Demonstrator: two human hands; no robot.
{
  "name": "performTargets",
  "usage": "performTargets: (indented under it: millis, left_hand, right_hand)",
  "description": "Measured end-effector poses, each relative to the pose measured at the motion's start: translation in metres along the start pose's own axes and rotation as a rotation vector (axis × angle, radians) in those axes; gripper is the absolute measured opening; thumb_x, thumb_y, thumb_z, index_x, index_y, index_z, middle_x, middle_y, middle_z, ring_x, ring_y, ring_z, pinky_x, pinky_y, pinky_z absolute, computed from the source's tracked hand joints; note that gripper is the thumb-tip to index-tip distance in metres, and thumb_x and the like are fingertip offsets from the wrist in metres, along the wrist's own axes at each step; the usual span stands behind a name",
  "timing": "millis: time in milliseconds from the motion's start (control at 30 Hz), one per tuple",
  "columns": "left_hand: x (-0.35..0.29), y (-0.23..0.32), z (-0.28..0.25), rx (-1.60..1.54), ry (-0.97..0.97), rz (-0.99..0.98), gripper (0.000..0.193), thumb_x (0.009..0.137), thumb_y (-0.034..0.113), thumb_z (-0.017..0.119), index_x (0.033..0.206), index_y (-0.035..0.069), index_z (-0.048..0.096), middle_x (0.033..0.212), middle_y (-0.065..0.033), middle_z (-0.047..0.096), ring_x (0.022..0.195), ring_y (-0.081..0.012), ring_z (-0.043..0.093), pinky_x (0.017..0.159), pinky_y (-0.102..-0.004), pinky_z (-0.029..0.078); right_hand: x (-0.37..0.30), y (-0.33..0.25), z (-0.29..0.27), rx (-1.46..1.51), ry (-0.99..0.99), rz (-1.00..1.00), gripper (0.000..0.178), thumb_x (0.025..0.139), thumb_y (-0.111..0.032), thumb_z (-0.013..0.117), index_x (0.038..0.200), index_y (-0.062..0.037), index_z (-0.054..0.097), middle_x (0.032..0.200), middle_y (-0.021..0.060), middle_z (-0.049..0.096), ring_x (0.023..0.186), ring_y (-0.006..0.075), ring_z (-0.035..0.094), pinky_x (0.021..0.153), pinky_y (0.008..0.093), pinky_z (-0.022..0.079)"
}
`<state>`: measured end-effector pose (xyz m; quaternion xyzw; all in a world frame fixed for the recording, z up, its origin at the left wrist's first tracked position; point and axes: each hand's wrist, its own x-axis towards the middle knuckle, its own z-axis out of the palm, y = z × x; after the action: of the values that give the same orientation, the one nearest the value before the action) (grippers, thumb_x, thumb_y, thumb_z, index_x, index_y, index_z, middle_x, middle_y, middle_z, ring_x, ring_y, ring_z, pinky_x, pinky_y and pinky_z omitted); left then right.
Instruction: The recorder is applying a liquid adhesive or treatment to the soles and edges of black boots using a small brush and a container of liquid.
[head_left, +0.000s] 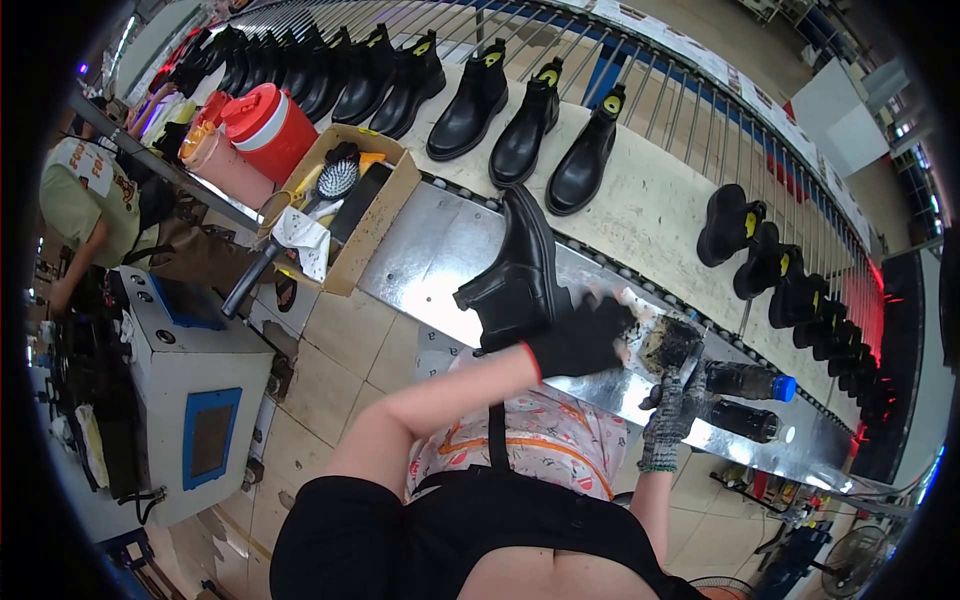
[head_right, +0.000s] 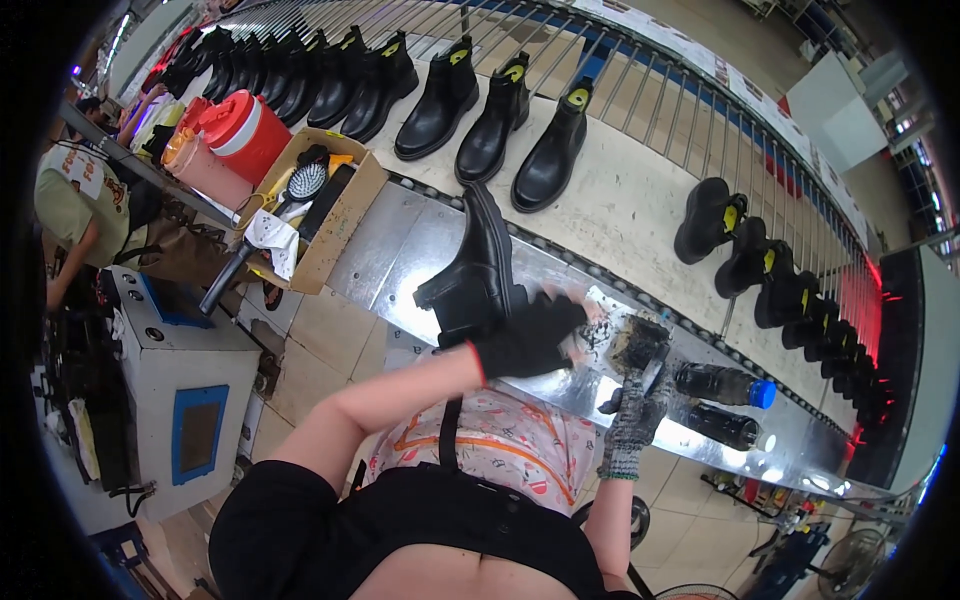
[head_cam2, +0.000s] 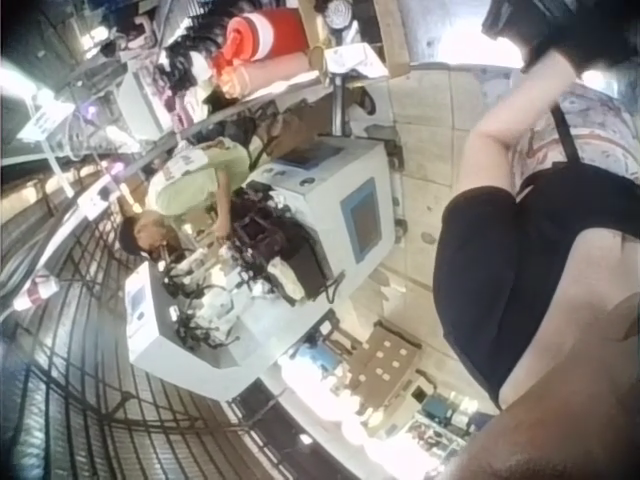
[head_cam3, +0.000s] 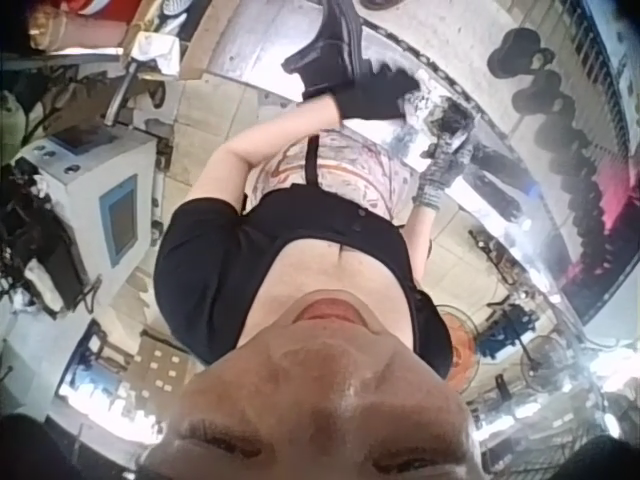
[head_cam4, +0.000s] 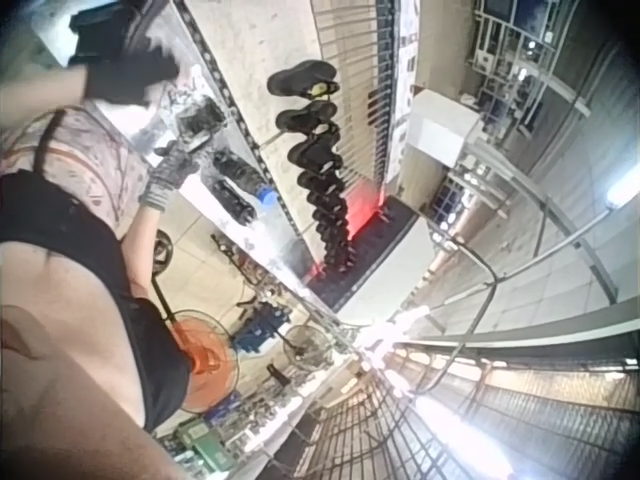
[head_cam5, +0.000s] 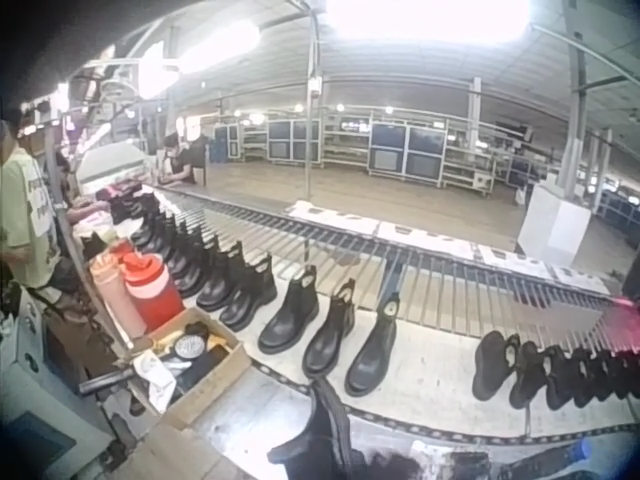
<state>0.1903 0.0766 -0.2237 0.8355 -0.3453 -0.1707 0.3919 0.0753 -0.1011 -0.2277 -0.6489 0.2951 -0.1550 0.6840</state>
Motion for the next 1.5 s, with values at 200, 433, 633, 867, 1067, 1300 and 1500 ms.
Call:
performTargets:
  millis: [200, 433, 633, 867, 1067, 1300, 1500]
  left_hand:
    - [-0.036, -0.030, 0.075, 0.438, -0.014, 0.346, 0.077, 0.074, 0.047, 0.065, 0.139, 0.016, 0.038, 0.129, -0.0174, 0.047, 0.122, -0.0336, 0.041, 0.102, -0.0561, 0.025]
    - [-0.078, -0.071, -0.064, 0.189, 0.854, -0.120, 0.031, 0.072, 0.026, 0.068, 0.095, 0.006, 0.061, 0.090, -0.0126, 0.061, 0.079, -0.0279, 0.060, 0.067, -0.0388, 0.048]
    - [-0.096, -0.128, -0.053, 0.206, 0.462, -0.665, 0.065, 0.072, 0.065, 0.060, 0.085, 0.001, 0.062, 0.091, -0.0223, 0.054, 0.082, -0.0362, 0.058, 0.074, -0.0429, 0.047]
    - [-0.076, -0.123, -0.047, -0.860, 0.795, -0.674, 0.039, 0.070, 0.035, 0.078, 0.074, 0.003, 0.057, 0.072, -0.0069, 0.057, 0.058, -0.0181, 0.054, 0.055, -0.0288, 0.045]
    - [-0.066, -0.100, -0.076, -1.022, 0.527, -0.539, 0.098, 0.070, 0.011, 0.076, 0.142, 0.001, 0.011, 0.109, -0.0274, 0.056, 0.083, -0.0244, 0.062, 0.075, -0.0312, 0.051]
    - [-0.049, -0.038, -0.065, -0.213, 0.541, -0.218, 0.097, 0.074, 0.003, 0.065, 0.149, 0.021, 0.006, 0.123, -0.0204, 0.055, 0.082, -0.0246, 0.065, 0.072, -0.0312, 0.050]
    - [-0.068, -0.011, -0.044, 0.052, 0.462, -0.008, 0.082, 0.074, 0.009, 0.063, 0.145, 0.011, 0.023, 0.149, -0.0217, 0.018, 0.088, -0.0347, 0.064, 0.067, -0.0338, 0.054]
  right_hand:
    - [-0.003, 0.021, -0.012, -0.109, 0.109, -0.005, 0.049, 0.087, -0.009, 0.055, 0.132, -0.0041, 0.037, 0.064, 0.0017, 0.048, 0.041, 0.0078, 0.042, 0.035, 0.0245, 0.041]
    - [-0.019, 0.104, -0.059, -0.204, 0.098, 0.084, 0.027, 0.080, 0.000, 0.057, 0.105, -0.0043, 0.048, 0.073, 0.0042, 0.053, 0.044, 0.0109, 0.048, 0.038, 0.0255, 0.040]
    - [-0.002, 0.075, -0.033, -0.151, 0.198, 0.041, 0.024, 0.081, -0.003, 0.058, 0.102, -0.0056, 0.047, 0.073, 0.0044, 0.053, 0.046, 0.0107, 0.049, 0.039, 0.0248, 0.041]
    - [0.010, 0.104, -0.043, -0.342, 0.307, -0.061, 0.020, 0.081, -0.012, 0.064, 0.097, -0.0036, 0.053, 0.070, 0.0046, 0.055, 0.044, 0.0110, 0.048, 0.040, 0.0263, 0.039]
    - [0.024, 0.148, -0.060, -0.482, 0.351, -0.156, 0.027, 0.082, -0.013, 0.062, 0.104, -0.0005, 0.054, 0.079, 0.0078, 0.056, 0.051, 0.0125, 0.052, 0.043, 0.0273, 0.040]
    - [0.005, 0.107, -0.036, -0.278, 0.312, -0.022, 0.021, 0.083, -0.011, 0.058, 0.100, -0.0002, 0.053, 0.073, 0.0072, 0.054, 0.050, 0.0134, 0.050, 0.046, 0.0295, 0.041]
    - [0.017, 0.134, -0.049, -0.627, 0.286, -0.132, 0.040, 0.082, -0.023, 0.057, 0.114, 0.0017, 0.052, 0.085, 0.0160, 0.056, 0.076, 0.0280, 0.057, 0.069, 0.0389, 0.045]
